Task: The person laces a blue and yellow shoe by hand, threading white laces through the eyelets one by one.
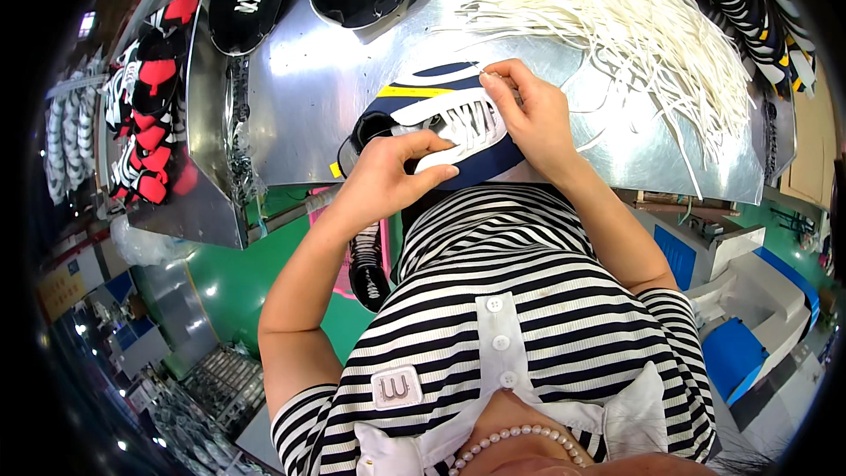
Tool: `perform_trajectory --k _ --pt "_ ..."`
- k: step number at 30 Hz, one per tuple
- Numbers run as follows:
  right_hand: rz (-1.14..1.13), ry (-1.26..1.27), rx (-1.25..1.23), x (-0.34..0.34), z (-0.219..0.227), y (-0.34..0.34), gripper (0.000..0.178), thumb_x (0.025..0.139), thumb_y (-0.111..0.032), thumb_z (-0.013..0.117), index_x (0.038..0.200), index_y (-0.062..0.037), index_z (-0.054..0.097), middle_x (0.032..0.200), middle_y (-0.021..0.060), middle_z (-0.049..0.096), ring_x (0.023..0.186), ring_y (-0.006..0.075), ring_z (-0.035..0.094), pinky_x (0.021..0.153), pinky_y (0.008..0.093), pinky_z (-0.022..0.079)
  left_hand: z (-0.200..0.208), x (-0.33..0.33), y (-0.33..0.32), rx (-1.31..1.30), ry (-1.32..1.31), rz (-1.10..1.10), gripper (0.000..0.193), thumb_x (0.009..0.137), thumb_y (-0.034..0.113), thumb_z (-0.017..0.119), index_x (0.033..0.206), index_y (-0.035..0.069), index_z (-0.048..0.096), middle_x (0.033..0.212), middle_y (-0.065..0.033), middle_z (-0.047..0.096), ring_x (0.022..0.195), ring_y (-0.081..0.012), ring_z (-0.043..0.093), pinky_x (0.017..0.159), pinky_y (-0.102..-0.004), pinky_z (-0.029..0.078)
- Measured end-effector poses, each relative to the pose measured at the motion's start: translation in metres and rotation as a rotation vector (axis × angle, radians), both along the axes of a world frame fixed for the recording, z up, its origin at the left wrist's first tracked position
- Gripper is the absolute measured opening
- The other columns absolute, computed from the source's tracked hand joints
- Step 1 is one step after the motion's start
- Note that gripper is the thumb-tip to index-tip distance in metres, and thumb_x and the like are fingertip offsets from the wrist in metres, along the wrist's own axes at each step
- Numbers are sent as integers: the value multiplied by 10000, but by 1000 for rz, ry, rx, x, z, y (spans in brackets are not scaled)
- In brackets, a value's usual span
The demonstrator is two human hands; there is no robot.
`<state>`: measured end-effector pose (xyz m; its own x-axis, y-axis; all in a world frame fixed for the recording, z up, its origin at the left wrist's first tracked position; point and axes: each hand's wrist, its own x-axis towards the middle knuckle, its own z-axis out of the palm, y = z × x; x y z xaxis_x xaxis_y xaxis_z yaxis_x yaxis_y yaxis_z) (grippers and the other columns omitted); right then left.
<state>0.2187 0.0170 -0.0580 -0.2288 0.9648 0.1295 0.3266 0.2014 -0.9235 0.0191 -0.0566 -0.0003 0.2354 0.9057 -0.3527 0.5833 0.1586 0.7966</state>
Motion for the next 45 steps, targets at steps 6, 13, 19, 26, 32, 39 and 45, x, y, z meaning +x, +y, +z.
perform_trajectory --k 6,13,19,26,32,39,45 --pt "-43 -16 -68 0 -3 2 235 962 -270 596 1045 -60 662 711 104 664 619 217 635 597 316 480 10 -3 -1 258 479 -275 335 833 341 729 910 20 673 655 -156 624 639 -334 629 604 -444 473" --pt "98 314 -236 8 -1 -6 212 964 -168 607 1111 -19 636 724 40 631 612 70 535 541 223 425 -66 5 -124 723 148 621 542 811 -7 728 1282 9 459 1220 -161 544 1048 -284 569 952 -400 454" --pt "262 315 -251 -16 11 -1 204 994 -119 544 1146 -2 613 728 -20 566 603 22 425 539 182 331 -72 5 -93 -224 -1434 1028 263 959 191 641 1167 51 563 1118 -55 635 1021 -164 589 788 -293 476" --pt "307 533 -363 -9 1 5 204 1010 -120 519 1149 8 595 743 -7 543 589 27 393 538 174 317 -16 -2 -82 -403 -964 966 316 983 225 614 1240 108 471 1122 -76 629 901 -246 677 678 -303 506" --pt "343 543 -396 -9 6 19 203 1011 -120 518 1159 -2 592 755 -13 544 595 23 391 539 169 306 -15 10 -85 -332 -579 925 340 940 201 661 1220 25 582 1048 -39 660 854 -140 646 700 -245 460" --pt "442 601 -505 -19 8 24 198 1024 -132 499 1167 -16 571 760 0 541 580 28 377 530 170 294 -16 12 -43 126 -968 964 546 893 25 663 1392 -11 444 1391 -108 489 1255 -173 465 1083 -335 348" --pt "268 308 -241 22 8 31 178 939 -91 623 1102 -23 597 803 17 580 695 62 518 615 212 419 70 -47 19 706 -152 727 254 921 71 640 1158 -21 632 1098 -90 661 868 -215 653 849 -314 512"
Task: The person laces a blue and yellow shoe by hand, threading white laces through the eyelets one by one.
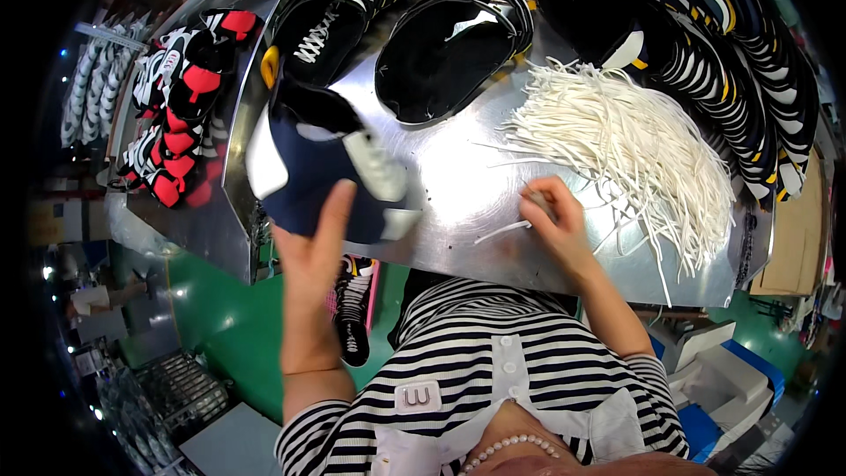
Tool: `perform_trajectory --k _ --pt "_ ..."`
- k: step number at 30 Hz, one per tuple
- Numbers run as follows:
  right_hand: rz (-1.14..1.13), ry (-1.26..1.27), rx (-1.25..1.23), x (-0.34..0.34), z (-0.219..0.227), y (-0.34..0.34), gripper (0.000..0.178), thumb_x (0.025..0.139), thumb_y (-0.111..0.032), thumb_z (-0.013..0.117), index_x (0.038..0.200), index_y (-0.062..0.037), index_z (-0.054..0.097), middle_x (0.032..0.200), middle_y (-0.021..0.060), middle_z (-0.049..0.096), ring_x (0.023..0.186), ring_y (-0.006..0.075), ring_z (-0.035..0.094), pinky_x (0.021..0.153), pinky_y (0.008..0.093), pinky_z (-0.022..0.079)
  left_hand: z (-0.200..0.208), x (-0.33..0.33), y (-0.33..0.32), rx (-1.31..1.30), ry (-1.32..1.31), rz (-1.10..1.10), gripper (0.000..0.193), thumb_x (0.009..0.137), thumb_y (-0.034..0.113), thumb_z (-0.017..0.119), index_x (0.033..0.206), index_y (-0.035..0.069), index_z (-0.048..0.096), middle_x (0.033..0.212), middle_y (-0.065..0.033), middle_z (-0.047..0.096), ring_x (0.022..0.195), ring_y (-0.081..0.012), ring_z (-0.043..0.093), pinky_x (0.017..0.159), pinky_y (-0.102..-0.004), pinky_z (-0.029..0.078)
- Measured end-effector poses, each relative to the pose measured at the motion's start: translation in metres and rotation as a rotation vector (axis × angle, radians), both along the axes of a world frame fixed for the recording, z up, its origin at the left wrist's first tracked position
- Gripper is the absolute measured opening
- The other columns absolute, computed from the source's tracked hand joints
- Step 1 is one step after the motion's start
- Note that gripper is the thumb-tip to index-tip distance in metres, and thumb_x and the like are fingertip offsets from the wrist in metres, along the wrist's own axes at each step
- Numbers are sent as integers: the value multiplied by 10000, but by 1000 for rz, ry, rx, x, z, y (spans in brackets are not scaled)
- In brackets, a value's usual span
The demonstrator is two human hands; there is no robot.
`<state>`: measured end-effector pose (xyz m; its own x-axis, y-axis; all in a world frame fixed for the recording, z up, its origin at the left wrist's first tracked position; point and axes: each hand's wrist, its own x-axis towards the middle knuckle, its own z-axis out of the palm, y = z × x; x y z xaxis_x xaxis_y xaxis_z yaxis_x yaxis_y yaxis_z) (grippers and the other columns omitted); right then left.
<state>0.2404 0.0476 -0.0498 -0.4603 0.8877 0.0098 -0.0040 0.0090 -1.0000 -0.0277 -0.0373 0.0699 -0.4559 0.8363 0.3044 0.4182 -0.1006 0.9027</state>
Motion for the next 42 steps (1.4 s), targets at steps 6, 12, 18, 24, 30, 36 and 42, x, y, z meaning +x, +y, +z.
perform_trajectory --k 6,12,18,24,30,36,42 --pt "145 -602 490 56 7 -17 278 805 -82 743 1071 -100 663 983 77 641 693 217 646 615 308 516 -54 -137 115 -541 1363 158 248 790 49 612 1032 -3 612 1112 -201 618 833 -343 682 661 -436 552" --pt "292 -794 588 17 -7 -27 267 804 -138 736 1052 -147 636 1114 38 607 756 252 670 616 355 537 -136 -182 273 -306 1420 103 214 822 35 554 1033 15 583 1123 -201 570 806 -363 681 657 -446 564" --pt "301 -666 551 12 -16 -30 202 833 -96 696 1013 -108 605 1009 56 616 766 261 654 602 345 516 -132 -171 227 -21 826 45 499 878 300 688 1242 -19 568 1195 -214 587 979 -326 650 842 -397 520" --pt "600 205 -130 -56 57 -35 138 925 -117 659 1030 -42 611 962 40 651 870 135 616 778 286 492 -134 -73 126 -320 303 -72 417 866 377 730 984 -16 656 765 -82 646 736 -146 608 696 -281 473" --pt "545 259 -255 -18 84 -40 114 912 -82 671 1013 -42 638 957 30 631 769 62 566 653 196 454 -82 -60 100 33 276 290 151 944 169 615 1039 56 647 842 -3 601 784 -119 564 696 -270 440" --pt "-60 216 -591 72 43 -74 100 916 -82 634 978 -45 565 770 34 593 612 38 499 463 154 304 -43 60 -12 302 673 -206 463 702 65 746 1146 13 625 1112 -166 607 1083 -340 567 927 -478 422" --pt "123 220 -452 30 70 -73 82 962 -107 600 995 -50 551 754 37 607 593 50 504 473 166 317 -88 119 -10 -172 512 -526 682 698 178 797 1309 63 516 1408 -191 417 1304 -407 387 1051 -501 354"
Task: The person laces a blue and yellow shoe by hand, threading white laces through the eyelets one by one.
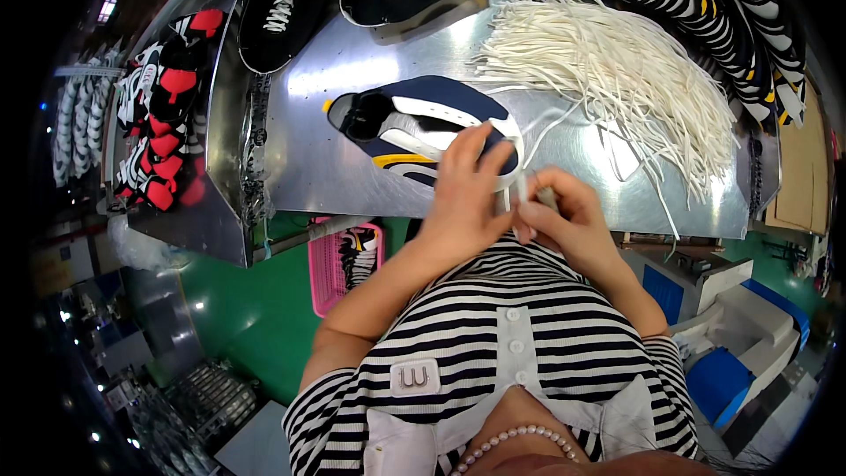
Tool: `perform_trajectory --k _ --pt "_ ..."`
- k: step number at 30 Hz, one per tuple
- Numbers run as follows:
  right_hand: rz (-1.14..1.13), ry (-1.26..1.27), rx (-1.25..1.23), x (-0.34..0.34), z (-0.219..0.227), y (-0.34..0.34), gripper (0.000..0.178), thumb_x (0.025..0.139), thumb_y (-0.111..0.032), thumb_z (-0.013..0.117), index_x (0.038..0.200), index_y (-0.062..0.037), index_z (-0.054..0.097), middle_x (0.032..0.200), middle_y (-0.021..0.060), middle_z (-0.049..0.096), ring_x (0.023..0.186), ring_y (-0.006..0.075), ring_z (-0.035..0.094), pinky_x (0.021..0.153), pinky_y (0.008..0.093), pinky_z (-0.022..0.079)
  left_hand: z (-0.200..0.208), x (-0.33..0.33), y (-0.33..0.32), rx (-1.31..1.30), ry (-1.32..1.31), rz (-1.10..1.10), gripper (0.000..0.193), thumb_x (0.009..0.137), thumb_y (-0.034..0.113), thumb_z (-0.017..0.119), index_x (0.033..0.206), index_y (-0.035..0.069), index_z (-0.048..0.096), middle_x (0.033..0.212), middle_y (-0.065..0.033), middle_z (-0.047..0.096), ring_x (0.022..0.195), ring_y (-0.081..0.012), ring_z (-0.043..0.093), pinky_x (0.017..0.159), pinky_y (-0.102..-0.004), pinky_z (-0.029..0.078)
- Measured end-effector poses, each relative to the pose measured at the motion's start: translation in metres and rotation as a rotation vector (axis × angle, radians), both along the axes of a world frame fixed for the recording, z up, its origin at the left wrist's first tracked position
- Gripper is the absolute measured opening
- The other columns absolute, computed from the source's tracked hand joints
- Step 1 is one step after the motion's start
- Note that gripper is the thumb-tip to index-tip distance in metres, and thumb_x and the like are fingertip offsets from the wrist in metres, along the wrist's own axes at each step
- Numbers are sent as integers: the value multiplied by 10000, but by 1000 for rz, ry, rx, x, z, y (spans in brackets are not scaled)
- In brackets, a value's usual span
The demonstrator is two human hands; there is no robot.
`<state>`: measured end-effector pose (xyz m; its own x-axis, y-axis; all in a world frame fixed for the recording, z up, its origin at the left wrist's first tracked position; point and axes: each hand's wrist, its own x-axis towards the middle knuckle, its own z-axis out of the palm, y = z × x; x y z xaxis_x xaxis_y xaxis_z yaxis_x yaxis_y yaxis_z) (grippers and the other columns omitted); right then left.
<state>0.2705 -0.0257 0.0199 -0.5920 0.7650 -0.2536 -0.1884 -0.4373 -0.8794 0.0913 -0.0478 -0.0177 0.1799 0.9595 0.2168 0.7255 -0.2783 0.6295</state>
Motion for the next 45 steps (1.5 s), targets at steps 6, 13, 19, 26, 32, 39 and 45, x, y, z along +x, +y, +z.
perform_trajectory --k 6,13,19,26,32,39,45 --pt "-77 42 -197 -41 -49 39 140 972 -160 599 1006 -30 559 727 36 620 505 13 420 443 165 281 22 -88 28 51 357 139 288 892 241 682 1021 -14 645 955 -180 648 879 -334 630 784 -424 497" --pt "-108 -53 -67 -67 -67 55 141 973 -154 590 1000 -16 599 783 52 670 459 10 370 431 169 267 12 -107 75 -1422 -456 163 698 980 639 405 1197 14 628 1046 -117 694 970 -189 660 895 -280 507" --pt "-172 -80 88 -67 -57 58 123 950 -132 619 975 -12 629 748 21 668 604 19 483 543 178 355 9 -81 48 -1111 -1113 153 611 999 501 498 1346 -2 529 1284 -99 581 1235 -200 510 1088 -304 362" --pt "-97 -150 116 -62 -30 51 132 926 -134 636 913 -3 647 708 11 665 667 41 564 610 199 425 4 -57 31 -696 -1140 261 313 980 285 613 1116 10 677 1060 -56 678 977 -125 616 888 -264 481" --pt "-64 -325 236 -60 -22 47 115 880 -131 627 863 -20 656 668 27 679 614 69 601 582 231 453 9 -52 23 -545 -1051 318 191 921 155 689 1057 22 686 995 -33 692 893 -105 641 798 -242 508" --pt "-23 -343 420 -62 -26 38 167 916 -157 638 981 -10 591 742 96 692 705 176 686 650 292 518 16 -49 17 -524 -982 461 193 906 161 698 1026 11 703 968 -30 699 852 -100 646 751 -243 510" --pt "-78 -325 482 -56 -29 36 161 957 -103 592 1050 16 536 832 140 709 788 242 717 697 318 544 10 -50 16 -473 -911 463 219 917 183 686 1044 5 705 980 -37 704 857 -107 648 753 -250 511"
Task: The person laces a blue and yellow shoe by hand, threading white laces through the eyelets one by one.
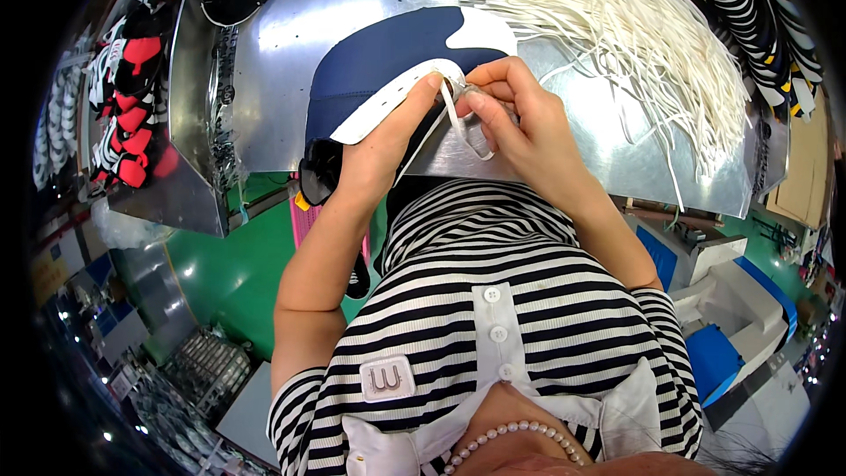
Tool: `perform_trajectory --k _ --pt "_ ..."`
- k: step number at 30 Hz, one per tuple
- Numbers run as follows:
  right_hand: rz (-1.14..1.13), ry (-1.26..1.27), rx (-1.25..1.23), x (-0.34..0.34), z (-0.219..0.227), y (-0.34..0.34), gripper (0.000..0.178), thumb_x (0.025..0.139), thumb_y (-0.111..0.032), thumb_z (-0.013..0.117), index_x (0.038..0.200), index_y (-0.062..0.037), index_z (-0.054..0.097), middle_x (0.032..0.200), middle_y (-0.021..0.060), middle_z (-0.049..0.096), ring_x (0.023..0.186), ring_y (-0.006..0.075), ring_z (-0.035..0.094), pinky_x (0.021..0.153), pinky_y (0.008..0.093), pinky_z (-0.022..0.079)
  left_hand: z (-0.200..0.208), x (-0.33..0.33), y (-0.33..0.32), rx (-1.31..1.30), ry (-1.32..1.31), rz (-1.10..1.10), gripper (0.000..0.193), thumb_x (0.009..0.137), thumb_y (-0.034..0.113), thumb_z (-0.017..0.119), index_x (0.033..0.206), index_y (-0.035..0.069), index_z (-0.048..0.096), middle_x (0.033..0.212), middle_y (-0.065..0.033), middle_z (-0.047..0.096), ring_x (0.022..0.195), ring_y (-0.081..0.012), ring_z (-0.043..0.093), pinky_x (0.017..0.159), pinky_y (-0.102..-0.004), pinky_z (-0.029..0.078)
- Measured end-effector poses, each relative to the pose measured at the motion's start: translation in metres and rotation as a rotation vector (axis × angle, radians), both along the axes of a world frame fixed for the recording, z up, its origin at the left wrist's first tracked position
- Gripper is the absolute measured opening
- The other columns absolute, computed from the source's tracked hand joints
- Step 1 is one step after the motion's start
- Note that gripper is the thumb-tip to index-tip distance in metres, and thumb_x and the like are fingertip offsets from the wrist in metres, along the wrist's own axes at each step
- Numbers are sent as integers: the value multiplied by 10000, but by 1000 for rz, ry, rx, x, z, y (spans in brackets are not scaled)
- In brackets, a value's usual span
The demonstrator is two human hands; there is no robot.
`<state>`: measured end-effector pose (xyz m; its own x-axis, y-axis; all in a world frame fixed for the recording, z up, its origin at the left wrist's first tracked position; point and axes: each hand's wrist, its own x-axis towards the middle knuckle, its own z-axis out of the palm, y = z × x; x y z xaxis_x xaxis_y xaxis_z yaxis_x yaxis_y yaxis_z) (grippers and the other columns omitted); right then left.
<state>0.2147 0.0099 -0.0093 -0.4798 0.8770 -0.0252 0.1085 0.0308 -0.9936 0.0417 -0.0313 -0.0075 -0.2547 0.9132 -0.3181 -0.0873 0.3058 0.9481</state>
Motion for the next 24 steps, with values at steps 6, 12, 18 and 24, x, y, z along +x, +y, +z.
perform_trajectory --k 6,12,18,24 --pt "43 -49 29 4 2 9 121 945 -79 586 977 31 548 801 134 711 763 248 718 692 312 545 0 4 0 6 83 -26 200 914 155 690 1028 -8 703 954 -51 713 838 -113 661 728 -254 517" --pt "90 -285 120 -8 -7 25 134 943 -91 572 1005 18 526 762 127 686 681 262 666 628 346 507 16 16 -4 545 828 -260 170 905 29 636 1065 -7 678 881 -110 693 776 -229 681 675 -307 513" --pt "256 -491 370 -1 16 26 192 932 -118 597 1080 -20 524 782 143 673 682 286 656 626 376 497 -17 1 -16 308 386 -96 192 944 99 622 1080 -28 671 991 -86 708 870 -172 672 787 -298 526" --pt "-75 -297 293 27 -7 54 506 781 -201 815 1183 -6 579 1027 64 689 773 110 646 704 251 505 -4 -17 -3 17 -71 -24 356 981 308 598 1061 -30 674 964 -109 701 871 -179 674 817 -320 540"
